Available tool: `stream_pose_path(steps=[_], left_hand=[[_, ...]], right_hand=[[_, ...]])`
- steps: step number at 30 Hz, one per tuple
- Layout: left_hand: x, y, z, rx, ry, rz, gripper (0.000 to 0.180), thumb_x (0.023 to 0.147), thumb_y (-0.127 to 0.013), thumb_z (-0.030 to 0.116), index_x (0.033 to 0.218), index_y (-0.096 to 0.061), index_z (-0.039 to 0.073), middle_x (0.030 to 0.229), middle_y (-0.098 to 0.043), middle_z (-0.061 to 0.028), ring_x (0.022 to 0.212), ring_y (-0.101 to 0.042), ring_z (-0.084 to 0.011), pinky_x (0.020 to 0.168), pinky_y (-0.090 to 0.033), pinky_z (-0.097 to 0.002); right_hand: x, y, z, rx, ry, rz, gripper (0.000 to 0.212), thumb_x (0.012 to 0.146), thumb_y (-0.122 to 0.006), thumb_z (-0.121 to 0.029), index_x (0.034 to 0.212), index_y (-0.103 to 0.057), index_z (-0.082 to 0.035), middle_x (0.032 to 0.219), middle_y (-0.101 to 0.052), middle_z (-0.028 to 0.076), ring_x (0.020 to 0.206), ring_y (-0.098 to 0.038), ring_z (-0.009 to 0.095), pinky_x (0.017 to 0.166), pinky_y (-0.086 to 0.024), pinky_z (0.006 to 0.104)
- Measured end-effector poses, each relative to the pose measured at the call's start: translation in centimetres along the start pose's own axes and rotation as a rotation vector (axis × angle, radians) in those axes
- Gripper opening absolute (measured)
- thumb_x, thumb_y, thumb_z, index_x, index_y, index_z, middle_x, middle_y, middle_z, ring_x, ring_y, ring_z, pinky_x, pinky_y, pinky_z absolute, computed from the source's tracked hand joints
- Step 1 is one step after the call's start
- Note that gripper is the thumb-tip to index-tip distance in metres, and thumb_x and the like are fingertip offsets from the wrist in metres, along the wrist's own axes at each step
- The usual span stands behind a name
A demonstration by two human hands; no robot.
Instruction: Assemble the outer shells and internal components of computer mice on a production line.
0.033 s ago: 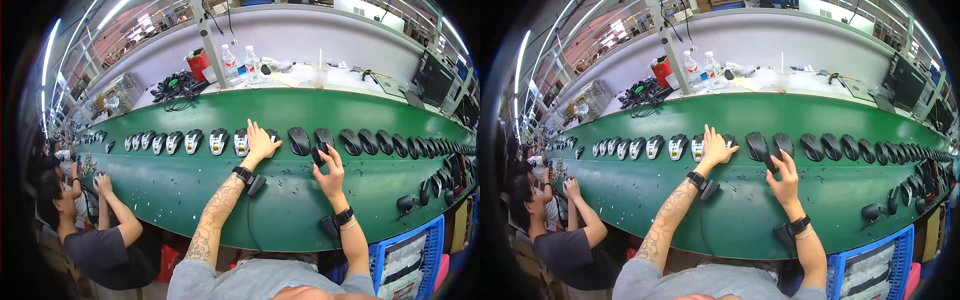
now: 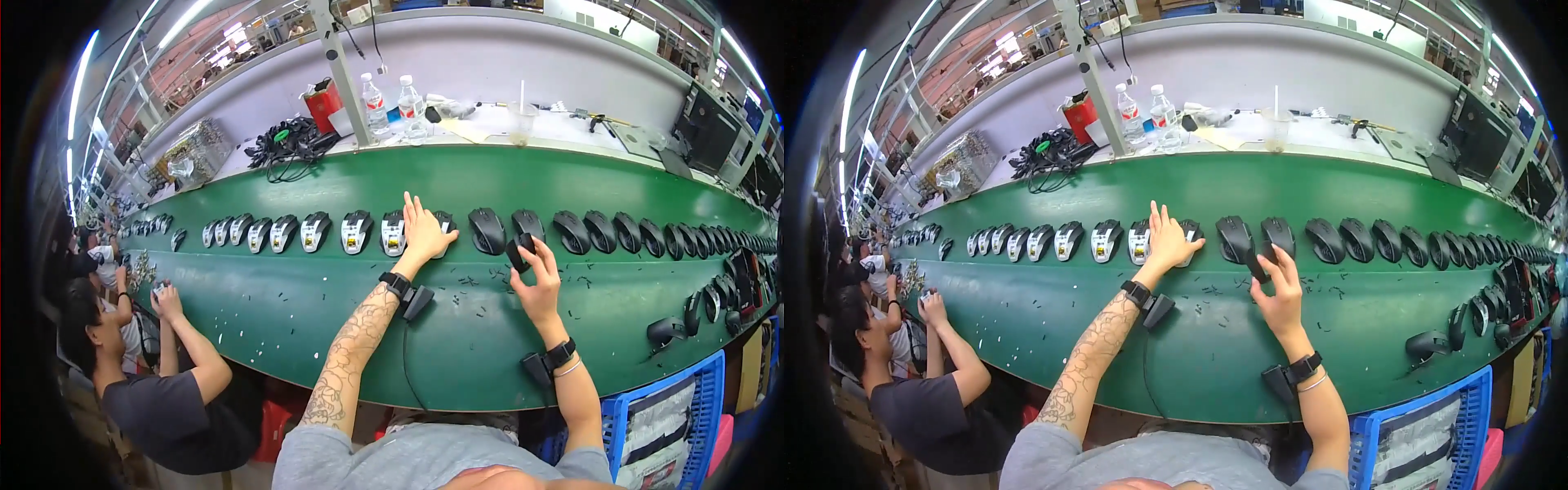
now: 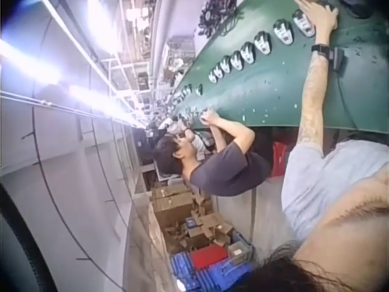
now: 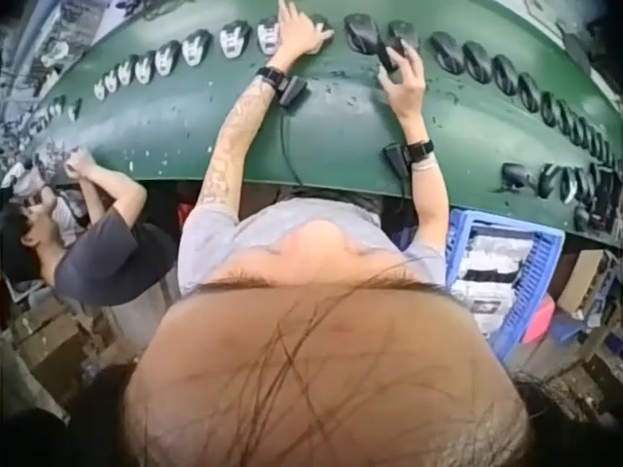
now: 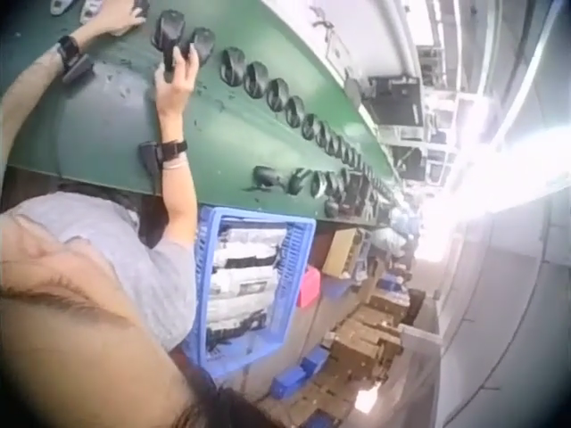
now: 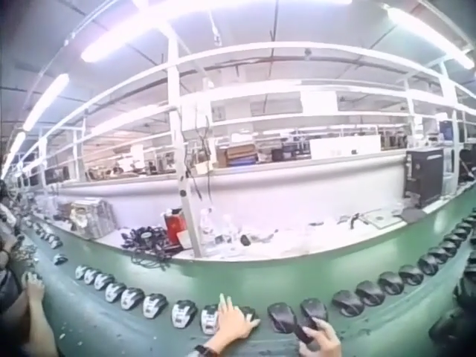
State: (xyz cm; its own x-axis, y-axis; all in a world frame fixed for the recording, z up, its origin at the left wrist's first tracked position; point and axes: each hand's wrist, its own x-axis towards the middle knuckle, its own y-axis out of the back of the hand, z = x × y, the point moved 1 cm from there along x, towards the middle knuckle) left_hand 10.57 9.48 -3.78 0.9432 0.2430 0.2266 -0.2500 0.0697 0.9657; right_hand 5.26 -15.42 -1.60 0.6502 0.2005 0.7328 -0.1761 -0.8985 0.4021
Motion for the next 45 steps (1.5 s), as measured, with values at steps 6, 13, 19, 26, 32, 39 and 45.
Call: stream_pose_path(steps=[6, 13, 19, 26, 32, 39, 45], left_hand=[[-1.9, 4.1, 3.2, -0.379, -0.037, -0.180, 0.083, 0.062, -0.076, 0.036, 0.121, -0.037, -0.006, 0.118, -0.051, -0.0270, 0.110, -0.052, -0.0371, 0.092, -0.041, -0.0410], [-3.8, 0.8, 3.3, -1.396, 0.265, -0.137, 0.050, 0.080, -0.064, 0.033, 0.112, -0.045, 0.000, 0.094, -0.061, -0.0106, 0.084, -0.061, -0.0209, 0.074, -0.048, -0.0350], [-5.8, 3.0, 5.1, -1.916, 0.331, -0.458, 0.030, 0.085, -0.060, 0.030, 0.100, -0.052, 0.005, 0.091, -0.059, -0.0031, 0.080, -0.061, -0.0136, 0.066, -0.052, -0.0298], [-7.0, 1.8, 6.0, -2.023, 0.398, -0.431, 0.035, 0.093, -0.044, 0.041, 0.107, -0.046, 0.008, 0.099, -0.057, -0.0042, 0.089, -0.059, -0.0157, 0.077, -0.049, -0.0323], [-8.3, -0.6, 7.4, -1.910, 0.301, -0.364, 0.036, 0.096, -0.035, 0.041, 0.110, -0.044, 0.010, 0.098, -0.054, -0.0018, 0.089, -0.055, -0.0112, 0.077, -0.045, -0.0271], [-8.8, 0.3, 8.1, -1.690, 0.017, -0.218, 0.027, 0.092, -0.051, 0.029, 0.109, -0.042, 0.011, 0.091, -0.052, 0.0011, 0.079, -0.050, -0.0068, 0.068, -0.042, -0.0215], [-8.1, 0.0, 7.0, -1.892, 0.222, -0.453, 0.022, 0.092, -0.051, 0.029, 0.106, -0.044, 0.015, 0.079, -0.052, 0.0047, 0.061, -0.047, -0.0009, 0.053, -0.040, -0.0177]], right_hand=[[-0.8, -0.2, 1.0, 0.048, -0.067, -0.012, 0.035, 0.072, -0.062, 0.005, 0.107, -0.060, -0.001, 0.126, -0.044, 0.017, 0.115, -0.049, 0.032, 0.094, -0.043, 0.0384], [0.2, 0.0, -1.0, 0.036, -0.107, 0.025, 0.045, 0.070, -0.067, -0.004, 0.114, -0.058, -0.006, 0.124, -0.048, 0.014, 0.097, -0.055, 0.026, 0.083, -0.046, 0.0334], [-0.2, -0.6, -1.7, 0.160, -0.146, 0.040, 0.059, 0.067, -0.074, -0.009, 0.121, -0.051, -0.002, 0.113, -0.055, 0.013, 0.093, -0.058, 0.023, 0.080, -0.048, 0.0308], [-0.8, -1.2, -2.4, 0.069, -0.155, 0.032, 0.053, 0.060, -0.082, -0.020, 0.106, -0.063, -0.002, 0.093, -0.060, 0.010, 0.084, -0.058, 0.023, 0.075, -0.048, 0.0314], [-0.9, -1.1, -1.6, 0.046, -0.150, 0.049, 0.052, 0.058, -0.082, -0.021, 0.105, -0.065, -0.006, 0.090, -0.055, 0.008, 0.085, -0.056, 0.022, 0.075, -0.046, 0.0319], [-0.8, -0.6, -1.2, 0.066, -0.227, 0.000, 0.051, 0.058, -0.082, -0.022, 0.105, -0.066, -0.007, 0.090, -0.055, 0.009, 0.084, -0.056, 0.022, 0.076, -0.046, 0.0319], [-0.6, -0.7, -1.2, 0.064, -0.229, 0.005, 0.052, 0.058, -0.081, -0.021, 0.106, -0.065, -0.007, 0.091, -0.056, 0.009, 0.084, -0.056, 0.023, 0.076, -0.046, 0.0322]])
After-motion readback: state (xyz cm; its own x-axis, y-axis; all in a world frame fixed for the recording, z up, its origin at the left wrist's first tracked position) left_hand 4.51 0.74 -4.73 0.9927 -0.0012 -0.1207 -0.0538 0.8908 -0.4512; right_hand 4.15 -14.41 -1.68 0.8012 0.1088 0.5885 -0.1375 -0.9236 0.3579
